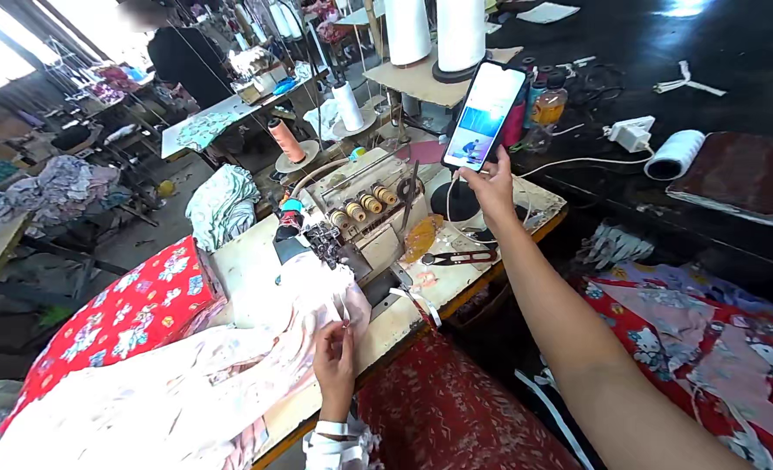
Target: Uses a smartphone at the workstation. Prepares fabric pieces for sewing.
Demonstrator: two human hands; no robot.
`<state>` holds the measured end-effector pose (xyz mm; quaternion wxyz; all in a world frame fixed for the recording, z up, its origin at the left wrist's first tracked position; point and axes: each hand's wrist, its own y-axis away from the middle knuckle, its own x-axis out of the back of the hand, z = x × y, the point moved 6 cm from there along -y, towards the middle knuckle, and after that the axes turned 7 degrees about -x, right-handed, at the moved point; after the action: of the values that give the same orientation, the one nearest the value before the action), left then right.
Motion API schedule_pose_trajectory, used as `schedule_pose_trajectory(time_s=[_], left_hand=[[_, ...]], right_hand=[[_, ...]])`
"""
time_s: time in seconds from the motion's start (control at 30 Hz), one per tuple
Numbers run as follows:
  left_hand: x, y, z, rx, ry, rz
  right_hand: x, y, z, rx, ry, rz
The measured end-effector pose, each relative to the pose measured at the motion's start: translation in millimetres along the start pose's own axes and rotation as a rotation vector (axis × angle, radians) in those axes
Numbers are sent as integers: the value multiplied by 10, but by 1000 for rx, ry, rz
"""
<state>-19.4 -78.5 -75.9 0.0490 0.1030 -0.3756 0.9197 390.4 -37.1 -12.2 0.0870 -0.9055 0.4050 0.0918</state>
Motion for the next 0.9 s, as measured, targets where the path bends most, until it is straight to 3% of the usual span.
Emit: schedule_pose_trajectory(time_s=[0.5,0.67,0.8,0.9], left_hand=[[-20,15,-79,95,8,19],[-10,-11,-59,122,25,19],[51,-127,197,125,-28,123],[70,-265,396,88,16,150]], right_hand=[[-81,-64,13,37,-7,56],[57,392,-81,60,113,68],[-18,1272,-130,240,291,-140],[-475,1862,-139,266,326,-466]])
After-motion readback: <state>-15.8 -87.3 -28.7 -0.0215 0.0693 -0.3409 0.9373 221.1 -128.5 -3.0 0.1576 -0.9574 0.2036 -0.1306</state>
